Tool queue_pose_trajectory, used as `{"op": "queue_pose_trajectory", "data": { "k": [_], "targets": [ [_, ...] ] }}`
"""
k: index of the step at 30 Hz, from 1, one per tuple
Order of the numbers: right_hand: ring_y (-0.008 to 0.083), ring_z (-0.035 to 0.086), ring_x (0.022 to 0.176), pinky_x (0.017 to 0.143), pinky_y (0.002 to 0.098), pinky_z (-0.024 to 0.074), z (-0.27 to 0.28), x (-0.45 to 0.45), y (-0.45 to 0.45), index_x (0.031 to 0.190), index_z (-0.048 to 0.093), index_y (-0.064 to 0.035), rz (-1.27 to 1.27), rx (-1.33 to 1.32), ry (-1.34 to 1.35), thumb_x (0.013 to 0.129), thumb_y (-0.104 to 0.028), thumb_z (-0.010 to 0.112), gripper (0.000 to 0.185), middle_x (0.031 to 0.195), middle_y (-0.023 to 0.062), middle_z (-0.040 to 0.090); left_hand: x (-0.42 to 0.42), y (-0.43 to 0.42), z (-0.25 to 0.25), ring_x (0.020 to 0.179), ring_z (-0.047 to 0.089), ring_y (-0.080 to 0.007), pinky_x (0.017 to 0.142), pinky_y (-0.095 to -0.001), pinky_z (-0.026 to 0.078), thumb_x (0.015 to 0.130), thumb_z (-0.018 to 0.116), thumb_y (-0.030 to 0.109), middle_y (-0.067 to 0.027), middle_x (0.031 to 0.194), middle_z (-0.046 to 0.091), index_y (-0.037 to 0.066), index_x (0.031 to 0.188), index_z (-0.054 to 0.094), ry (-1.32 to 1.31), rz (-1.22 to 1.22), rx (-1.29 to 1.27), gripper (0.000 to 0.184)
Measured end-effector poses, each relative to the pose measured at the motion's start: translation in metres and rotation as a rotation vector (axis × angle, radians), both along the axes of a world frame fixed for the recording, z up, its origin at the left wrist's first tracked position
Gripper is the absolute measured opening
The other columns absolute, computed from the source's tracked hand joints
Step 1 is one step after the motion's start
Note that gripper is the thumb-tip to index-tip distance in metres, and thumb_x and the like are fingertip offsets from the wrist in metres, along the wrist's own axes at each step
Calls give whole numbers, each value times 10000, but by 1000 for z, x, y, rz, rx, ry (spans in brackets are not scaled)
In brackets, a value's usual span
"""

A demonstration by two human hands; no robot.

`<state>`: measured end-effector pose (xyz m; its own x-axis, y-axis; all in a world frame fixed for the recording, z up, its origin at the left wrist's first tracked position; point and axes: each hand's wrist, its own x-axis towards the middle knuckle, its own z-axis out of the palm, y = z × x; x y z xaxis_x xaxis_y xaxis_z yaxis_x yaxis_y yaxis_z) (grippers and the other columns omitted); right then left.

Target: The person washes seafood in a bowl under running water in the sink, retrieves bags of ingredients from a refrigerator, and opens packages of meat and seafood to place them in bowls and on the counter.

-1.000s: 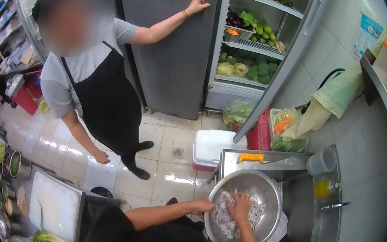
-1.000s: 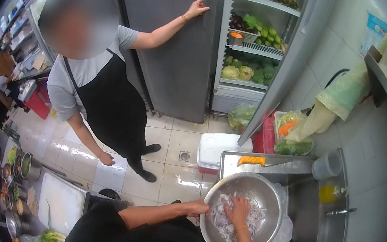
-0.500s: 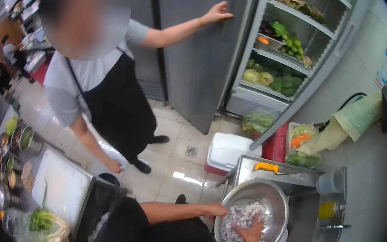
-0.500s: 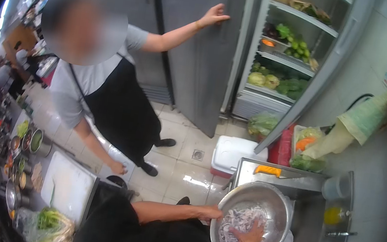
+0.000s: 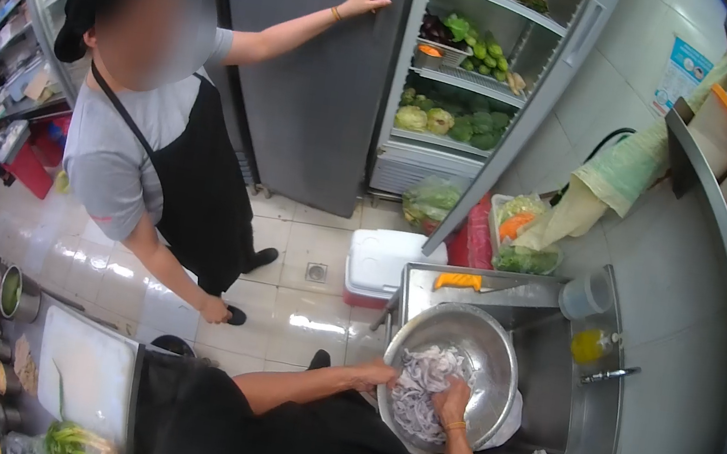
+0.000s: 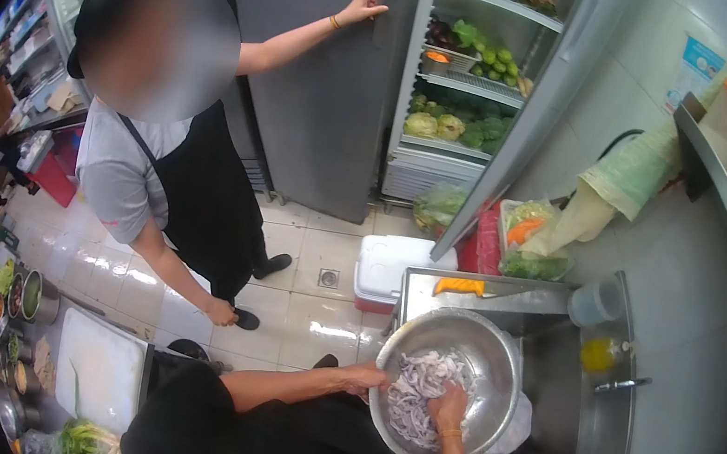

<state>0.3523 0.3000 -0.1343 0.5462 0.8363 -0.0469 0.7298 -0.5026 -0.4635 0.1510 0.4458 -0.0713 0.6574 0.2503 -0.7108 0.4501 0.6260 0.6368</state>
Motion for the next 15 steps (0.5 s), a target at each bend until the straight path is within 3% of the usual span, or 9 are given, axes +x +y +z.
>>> {"op": "queue_pose_trajectory", "data": {
  "k": [3,8,10,13,15],
  "targets": [
    [417,565,926,828,441,466,28,2,-5,942,672,-8,-113,14,46,561,-125,661,399,1010,279,576,5,2,-12,450,503,-188,377,-314,399,679,539,85,-115,666,568,-58,941,572,22,-76,12,300],
    [412,523,1062,912,420,436,91,-9,-31,1017,658,-14,-21,-79,81,565,-205,770,504,1205,281,494,6,8,-1,461,509,-193,375,-310,391,682,538,78,-107,655,559,-28,958,568,55,-115,53,297],
    [415,483,1126,958,425,403,89,-11,-41,1061,638,-13,-39,-23,68,558,-251,804,580,1271,280,445,4,6,10,496,541,-213,380,-311,404,686,537,59,-113,674,560,-12,958,567,51,-103,54,283],
    [417,423,1195,1007,426,357,67,-26,-61,1145,588,-20,-160,29,87,574,-297,814,673,1323,289,387,10,1,-67,436,495,-190,345,-299,361,690,526,52,-96,658,545,-10,953,546,-13,-91,-2,271],
    [419,400,1214,1023,423,335,36,-32,-68,1217,539,-31,-149,-10,111,609,-324,801,723,1330,309,366,9,-2,-57,411,467,-178,330,-293,337,692,518,46,-81,642,526,-5,958,529,-55,-68,-22,270]
  ]
}}
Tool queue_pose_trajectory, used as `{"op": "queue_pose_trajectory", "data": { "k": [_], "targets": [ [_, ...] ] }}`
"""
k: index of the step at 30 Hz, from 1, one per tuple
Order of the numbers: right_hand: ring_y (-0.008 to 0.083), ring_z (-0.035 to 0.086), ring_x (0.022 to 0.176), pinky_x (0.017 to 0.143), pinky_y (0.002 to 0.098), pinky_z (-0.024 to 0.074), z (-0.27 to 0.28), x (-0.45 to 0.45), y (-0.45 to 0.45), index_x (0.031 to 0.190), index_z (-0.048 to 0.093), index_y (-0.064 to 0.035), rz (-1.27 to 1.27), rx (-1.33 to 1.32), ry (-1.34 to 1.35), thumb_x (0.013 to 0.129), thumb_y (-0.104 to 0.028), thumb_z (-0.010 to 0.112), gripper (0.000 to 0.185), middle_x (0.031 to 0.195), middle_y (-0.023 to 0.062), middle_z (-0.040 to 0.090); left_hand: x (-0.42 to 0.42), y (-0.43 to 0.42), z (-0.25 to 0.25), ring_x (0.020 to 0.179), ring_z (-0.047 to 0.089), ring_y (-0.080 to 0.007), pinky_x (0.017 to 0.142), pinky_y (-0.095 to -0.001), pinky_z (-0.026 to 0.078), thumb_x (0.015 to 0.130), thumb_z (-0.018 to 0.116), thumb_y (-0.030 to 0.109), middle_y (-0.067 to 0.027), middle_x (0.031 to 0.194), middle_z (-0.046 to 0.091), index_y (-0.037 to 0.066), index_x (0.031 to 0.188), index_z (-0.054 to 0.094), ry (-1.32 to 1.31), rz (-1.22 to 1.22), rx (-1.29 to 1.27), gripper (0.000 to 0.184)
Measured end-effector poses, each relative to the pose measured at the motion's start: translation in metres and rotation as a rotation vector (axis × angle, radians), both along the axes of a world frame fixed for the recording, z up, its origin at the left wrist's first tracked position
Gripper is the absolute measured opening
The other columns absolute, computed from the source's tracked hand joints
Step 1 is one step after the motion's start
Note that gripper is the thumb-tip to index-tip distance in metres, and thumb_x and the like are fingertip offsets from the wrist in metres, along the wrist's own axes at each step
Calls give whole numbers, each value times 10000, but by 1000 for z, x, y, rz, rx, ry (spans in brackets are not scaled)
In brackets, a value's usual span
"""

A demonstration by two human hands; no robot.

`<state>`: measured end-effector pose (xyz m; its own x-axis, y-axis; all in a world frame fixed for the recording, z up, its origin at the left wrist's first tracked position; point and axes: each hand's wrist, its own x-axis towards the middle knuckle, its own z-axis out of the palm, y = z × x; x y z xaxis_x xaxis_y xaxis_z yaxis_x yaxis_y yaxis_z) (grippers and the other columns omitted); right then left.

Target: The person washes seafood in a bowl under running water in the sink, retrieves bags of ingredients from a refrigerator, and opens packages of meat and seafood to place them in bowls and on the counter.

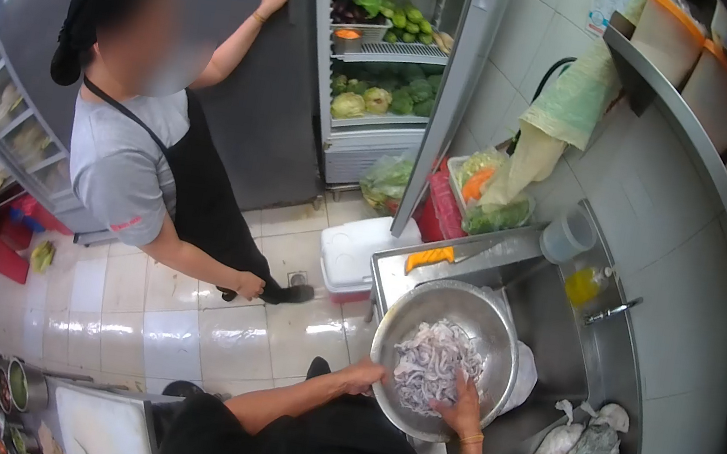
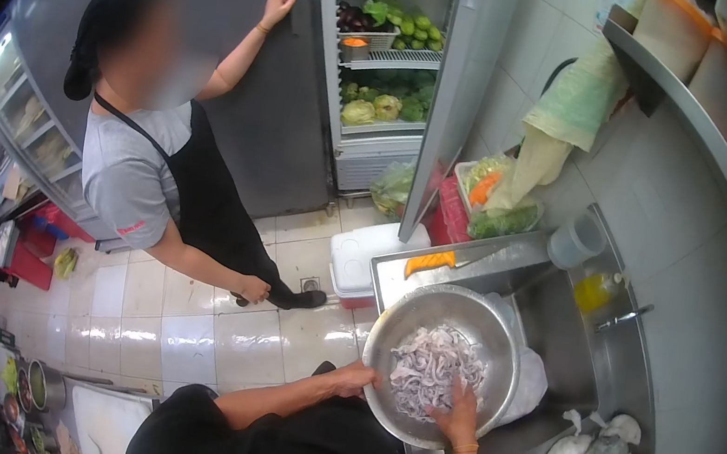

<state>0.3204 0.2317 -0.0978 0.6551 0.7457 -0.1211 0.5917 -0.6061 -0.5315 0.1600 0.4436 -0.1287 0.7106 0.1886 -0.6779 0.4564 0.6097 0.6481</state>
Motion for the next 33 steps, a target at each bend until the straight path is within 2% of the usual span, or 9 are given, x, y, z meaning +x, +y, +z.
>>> {"op": "queue_pose_trajectory", "data": {
  "k": [3,6,9,12,15,21,23,28,33],
  "targets": [
    [445,355,1236,1024,448,325,-7,0,-3,1306,441,-43,-57,37,-2,610,-379,797,851,1335,327,342,0,2,5,414,460,-172,331,-287,333,695,510,37,-69,639,511,2,981,508,14,-20,4,288],
    [458,319,1246,1015,472,324,20,-10,10,1322,414,-45,-313,-78,-143,599,-412,796,896,1332,333,330,1,3,14,462,485,-173,356,-285,352,697,503,30,-70,667,512,10,994,495,14,-13,-19,297],
    [445,309,1243,980,499,347,16,-16,32,1285,445,-38,-428,-179,-72,571,-393,809,876,1313,315,349,-1,7,25,564,513,-176,423,-293,393,702,527,32,-66,750,523,42,1049,483,9,-65,-64,351],
    [452,360,1198,957,498,372,30,-21,62,1228,489,-28,-437,-234,76,543,-316,825,816,1295,304,351,-1,9,19,600,520,-181,440,-297,403,705,541,30,-67,784,520,54,1070,473,17,-81,-66,373],
    [446,435,1136,944,468,401,-14,-7,63,1181,524,-31,-358,-102,2,534,-220,816,735,1237,298,416,-1,7,24,569,514,-186,419,-302,399,708,532,24,-71,757,512,37,1020,483,43,-34,-19,316],
    [383,593,905,842,416,473,-41,18,61,976,662,-42,-326,-99,13,594,-74,659,384,881,231,626,-4,9,3,533,515,-188,379,-293,381,701,525,37,-91,721,521,-9,946,497,63,-83,-8,251],
    [402,609,827,781,427,493,-7,20,60,923,675,-27,-364,58,-65,597,-71,616,334,829,239,632,-1,6,15,510,531,-210,388,-301,412,699,507,-25,-111,732,544,-30,1037,457,39,6,-57,342],
    [411,622,787,731,447,505,52,30,61,919,676,-30,-445,78,-58,596,-116,650,336,800,244,635,2,16,34,570,558,-237,426,-323,447,699,518,-23,-136,787,539,-47,1111,409,139,-160,-16,427],
    [382,633,783,732,439,509,76,27,63,927,681,-56,-315,-80,34,586,-199,724,372,795,215,648,2,8,33,776,587,-304,613,-426,546,689,496,-49,-169,935,514,-61,1158,374,77,5,-96,484]
  ]
}}
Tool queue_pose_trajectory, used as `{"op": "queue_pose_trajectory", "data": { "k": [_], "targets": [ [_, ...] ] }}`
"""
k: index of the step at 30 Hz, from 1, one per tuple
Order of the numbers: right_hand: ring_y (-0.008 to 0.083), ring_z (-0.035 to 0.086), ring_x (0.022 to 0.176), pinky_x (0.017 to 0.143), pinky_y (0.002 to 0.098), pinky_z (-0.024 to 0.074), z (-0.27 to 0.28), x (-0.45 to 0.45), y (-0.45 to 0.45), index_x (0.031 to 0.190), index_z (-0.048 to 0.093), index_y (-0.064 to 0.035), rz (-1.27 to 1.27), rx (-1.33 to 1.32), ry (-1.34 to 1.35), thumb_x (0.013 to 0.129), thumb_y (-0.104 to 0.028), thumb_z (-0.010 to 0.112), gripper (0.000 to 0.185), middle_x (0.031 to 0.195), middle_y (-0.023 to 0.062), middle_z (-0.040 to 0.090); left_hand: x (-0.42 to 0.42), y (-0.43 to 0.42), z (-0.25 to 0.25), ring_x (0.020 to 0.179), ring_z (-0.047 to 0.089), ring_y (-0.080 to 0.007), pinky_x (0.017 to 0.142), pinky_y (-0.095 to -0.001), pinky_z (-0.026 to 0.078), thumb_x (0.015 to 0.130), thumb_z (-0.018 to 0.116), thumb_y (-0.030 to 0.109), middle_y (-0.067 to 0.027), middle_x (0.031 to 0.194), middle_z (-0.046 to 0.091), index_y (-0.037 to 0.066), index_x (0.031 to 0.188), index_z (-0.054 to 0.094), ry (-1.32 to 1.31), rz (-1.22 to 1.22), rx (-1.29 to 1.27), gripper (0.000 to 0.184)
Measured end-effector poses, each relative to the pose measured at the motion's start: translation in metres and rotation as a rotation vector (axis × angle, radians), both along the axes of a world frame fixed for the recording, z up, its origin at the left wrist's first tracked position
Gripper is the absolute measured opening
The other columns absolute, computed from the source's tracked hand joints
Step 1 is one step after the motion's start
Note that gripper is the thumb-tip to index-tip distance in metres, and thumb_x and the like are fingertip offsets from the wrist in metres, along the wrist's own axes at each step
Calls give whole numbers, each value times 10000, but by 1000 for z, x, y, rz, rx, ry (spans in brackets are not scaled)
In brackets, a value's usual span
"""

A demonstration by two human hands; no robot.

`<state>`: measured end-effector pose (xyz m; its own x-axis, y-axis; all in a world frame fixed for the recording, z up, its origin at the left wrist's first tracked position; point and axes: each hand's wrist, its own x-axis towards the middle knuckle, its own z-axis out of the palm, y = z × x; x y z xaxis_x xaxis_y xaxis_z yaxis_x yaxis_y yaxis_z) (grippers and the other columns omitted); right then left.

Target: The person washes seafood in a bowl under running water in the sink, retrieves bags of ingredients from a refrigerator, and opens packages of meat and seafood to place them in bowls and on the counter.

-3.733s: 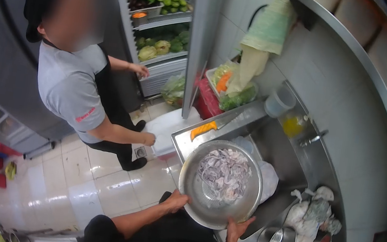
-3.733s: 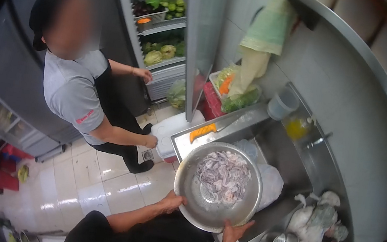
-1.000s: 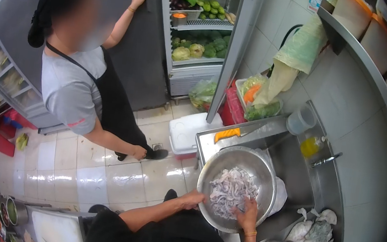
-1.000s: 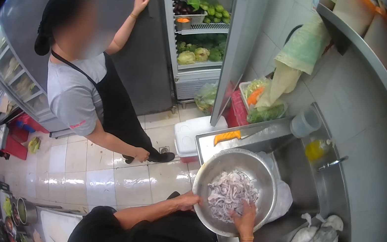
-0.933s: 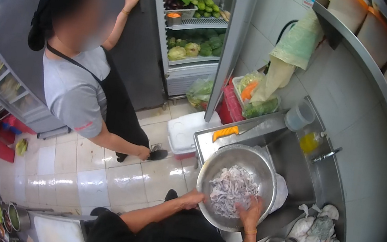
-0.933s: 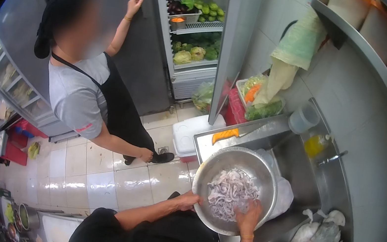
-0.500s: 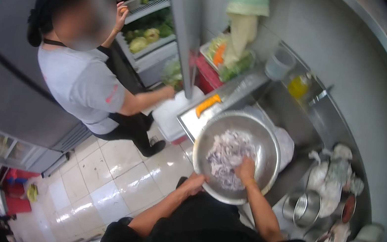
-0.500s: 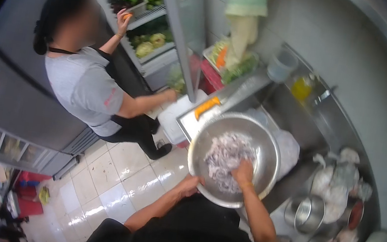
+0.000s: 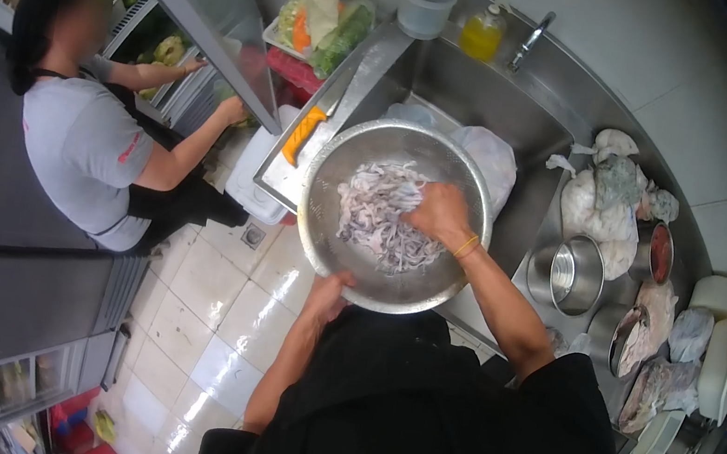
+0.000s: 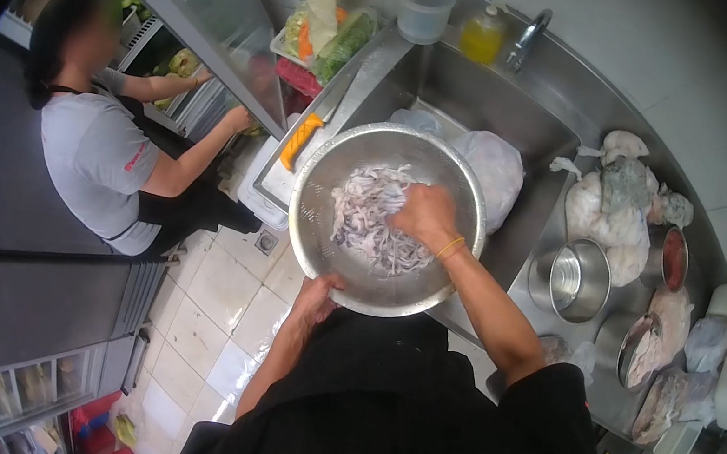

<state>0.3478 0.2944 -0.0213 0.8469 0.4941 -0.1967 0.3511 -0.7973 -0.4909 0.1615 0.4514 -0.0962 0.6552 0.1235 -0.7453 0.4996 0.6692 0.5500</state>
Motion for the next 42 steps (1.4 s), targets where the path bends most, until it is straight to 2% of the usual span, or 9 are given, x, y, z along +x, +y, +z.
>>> {"op": "queue_pose_trajectory", "data": {
  "k": [7,13,15,19,25,30,35,38,42],
  "targets": [
    [313,643,710,701,372,512,-18,13,-24,849,689,-58,357,333,-222,682,-135,676,184,739,133,659,0,-3,-15,935,558,-358,767,-516,528,654,473,-72,-182,1039,489,-42,1214,352,-73,3,-47,573],
    [249,654,694,673,347,504,9,83,-47,784,688,-58,-13,430,-13,717,-75,586,123,711,105,663,30,-22,-10,906,557,-340,696,-462,530,648,484,-64,-176,1040,493,-26,1228,351,-45,-40,5,596],
    [267,651,728,689,359,503,-4,132,-59,825,685,-58,-281,502,-131,758,-97,573,136,790,129,671,47,-33,-4,898,559,-323,675,-446,530,650,492,-59,-167,1035,498,-21,1219,366,-18,-15,-1,583],
    [320,436,1232,1022,369,354,-33,249,-93,1312,428,-34,-519,254,-275,837,-167,524,502,1328,202,447,89,-51,-19,894,566,-292,670,-427,529,657,506,-53,-144,1026,507,-13,1187,399,1,-78,-3,542],
    [373,336,1284,1085,358,274,-66,321,-96,1380,252,35,-536,136,-114,828,-211,521,662,1398,258,318,171,-95,-42,861,568,-258,564,-382,486,665,533,-29,-102,984,522,22,1156,443,-14,-13,19,502],
    [370,336,1280,1060,380,307,-110,353,-112,1398,240,-14,-314,31,-178,809,-162,484,655,1398,247,319,235,-107,-69,767,541,-224,532,-351,451,677,543,-11,-80,939,520,42,1132,457,-28,-155,61,466],
    [391,462,1168,966,408,404,-150,383,-134,1409,235,-68,203,-52,-746,798,-160,456,657,1285,245,466,274,-131,-50,629,540,-204,471,-326,423,677,556,2,-66,777,537,-2,942,540,-30,-33,54,266],
    [366,358,1271,1064,410,306,-129,363,-122,1401,273,-79,72,-213,-457,826,-109,467,609,1393,202,354,287,-135,-67,598,537,-191,432,-314,403,668,563,5,-62,733,534,-5,866,560,-51,-36,60,198],
    [370,305,1305,1071,434,274,-107,308,-114,1404,290,-122,-38,67,-130,790,-230,576,685,1412,191,328,296,-137,-70,581,534,-185,418,-320,397,661,557,-2,-63,708,533,-3,824,568,27,-96,97,164]
  ]
}}
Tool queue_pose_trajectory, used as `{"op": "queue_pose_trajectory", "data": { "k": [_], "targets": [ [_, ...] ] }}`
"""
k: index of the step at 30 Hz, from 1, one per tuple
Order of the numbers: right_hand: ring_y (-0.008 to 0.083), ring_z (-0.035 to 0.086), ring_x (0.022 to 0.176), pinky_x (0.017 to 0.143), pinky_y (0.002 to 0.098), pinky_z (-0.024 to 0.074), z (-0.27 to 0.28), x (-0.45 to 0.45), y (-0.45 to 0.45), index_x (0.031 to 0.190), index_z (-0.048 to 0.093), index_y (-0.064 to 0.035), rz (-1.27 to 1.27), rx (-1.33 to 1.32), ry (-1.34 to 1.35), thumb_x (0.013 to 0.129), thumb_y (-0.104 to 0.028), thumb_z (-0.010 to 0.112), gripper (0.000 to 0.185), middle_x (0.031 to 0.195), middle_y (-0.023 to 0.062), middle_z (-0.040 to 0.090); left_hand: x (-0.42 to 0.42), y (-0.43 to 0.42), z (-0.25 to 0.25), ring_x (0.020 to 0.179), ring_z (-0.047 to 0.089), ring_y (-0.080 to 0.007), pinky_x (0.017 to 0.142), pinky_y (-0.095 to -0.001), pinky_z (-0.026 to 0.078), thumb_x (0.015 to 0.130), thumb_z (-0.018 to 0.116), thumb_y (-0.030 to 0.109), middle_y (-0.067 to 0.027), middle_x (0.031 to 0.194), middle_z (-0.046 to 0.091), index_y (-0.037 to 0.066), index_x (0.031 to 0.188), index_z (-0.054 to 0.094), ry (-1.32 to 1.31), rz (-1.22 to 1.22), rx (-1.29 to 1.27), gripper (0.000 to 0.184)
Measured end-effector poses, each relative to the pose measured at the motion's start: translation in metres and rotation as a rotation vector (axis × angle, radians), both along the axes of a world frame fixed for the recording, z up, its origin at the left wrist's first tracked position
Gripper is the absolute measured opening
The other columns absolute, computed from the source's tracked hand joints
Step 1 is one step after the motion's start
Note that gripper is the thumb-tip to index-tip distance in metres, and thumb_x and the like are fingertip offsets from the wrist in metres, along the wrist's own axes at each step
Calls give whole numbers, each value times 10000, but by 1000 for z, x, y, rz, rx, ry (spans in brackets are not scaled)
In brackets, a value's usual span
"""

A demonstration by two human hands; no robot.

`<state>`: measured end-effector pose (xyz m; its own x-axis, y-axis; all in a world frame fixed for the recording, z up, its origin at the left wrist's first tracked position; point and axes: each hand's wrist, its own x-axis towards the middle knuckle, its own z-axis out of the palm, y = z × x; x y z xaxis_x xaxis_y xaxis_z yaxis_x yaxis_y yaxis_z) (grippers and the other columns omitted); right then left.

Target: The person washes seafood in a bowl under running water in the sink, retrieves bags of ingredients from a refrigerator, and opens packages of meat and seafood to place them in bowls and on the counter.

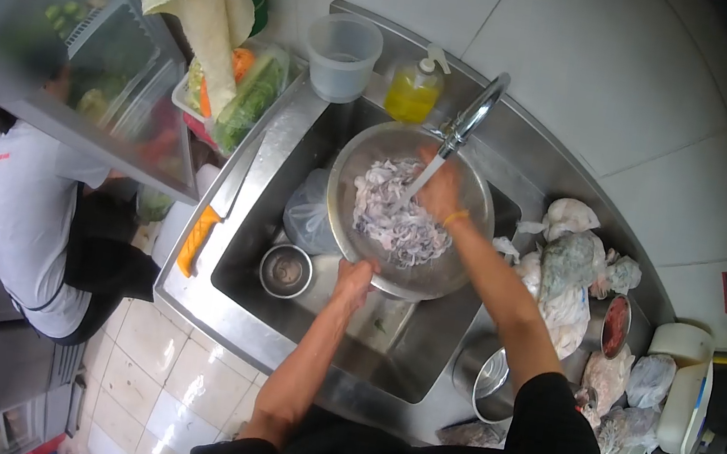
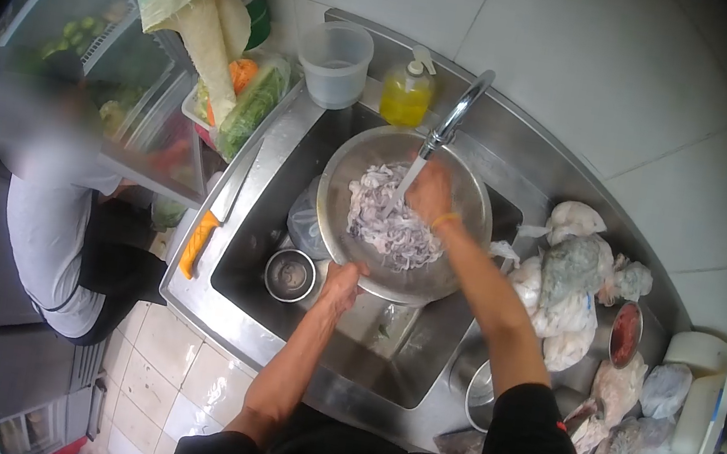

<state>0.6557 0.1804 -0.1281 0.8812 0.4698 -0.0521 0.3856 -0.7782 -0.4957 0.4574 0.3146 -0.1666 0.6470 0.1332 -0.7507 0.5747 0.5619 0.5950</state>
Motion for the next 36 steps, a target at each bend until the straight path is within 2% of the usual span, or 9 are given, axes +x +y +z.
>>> {"op": "queue_pose_trajectory", "data": {
  "k": [3,10,12,14,19,23,28,31,36],
  "targets": [
    [361,360,1261,1040,424,318,-11,-55,16,1357,387,-133,-82,-187,-66,676,-319,677,763,1358,207,364,-2,0,-12,712,589,-245,518,-363,503,684,548,-3,-108,838,559,-50,977,545,-54,11,-51,296],
    [376,404,1229,1038,427,328,-108,-41,21,1286,485,-119,-149,-94,27,637,-370,677,722,1284,218,437,-5,4,-9,596,561,-216,455,-344,454,674,563,20,-94,746,561,-55,937,560,-22,-40,54,274],
    [393,442,1204,1038,421,334,-72,-37,37,1272,479,-59,-166,-241,340,633,-398,673,749,1281,246,473,-3,1,-33,573,546,-203,430,-345,426,655,573,26,-85,709,561,-66,886,569,-42,6,116,249],
    [386,499,1144,1006,433,371,-74,-44,43,1253,500,-55,-144,-172,159,647,-363,639,693,1214,245,527,0,15,37,594,574,-226,416,-352,433,650,585,66,-118,730,586,-103,889,565,101,-90,127,294],
    [398,458,1190,1020,420,357,18,-65,66,1268,485,-51,-129,-297,394,649,-360,653,712,1249,247,500,2,4,-33,623,600,-258,453,-358,486,647,579,76,-157,792,614,-119,931,562,48,-112,54,345],
    [413,508,1121,966,439,397,-57,-62,33,1272,496,-86,37,-368,-341,622,-369,678,732,1189,275,535,0,6,0,645,602,-259,464,-366,483,647,578,92,-155,802,617,-102,974,561,1,-3,38,380],
    [395,447,1188,1011,447,339,-92,-38,23,1350,388,-96,-59,-273,164,603,-368,702,854,1208,294,506,1,2,-14,648,599,-244,479,-374,489,653,559,108,-151,789,616,-82,999,570,-11,-80,81,395],
    [411,405,1213,1020,432,330,-28,-59,39,1382,331,-96,-49,-312,390,589,-376,716,926,1286,284,437,4,9,-13,652,600,-237,485,-363,492,653,549,110,-151,789,619,-81,1003,574,7,-157,128,399],
    [398,427,1202,1004,391,361,-39,-99,12,1376,344,-62,-311,-536,27,564,-333,724,937,1308,279,414,1,17,0,695,621,-255,496,-359,500,674,553,135,-153,819,632,-70,1060,554,50,-119,144,437]
  ]
}}
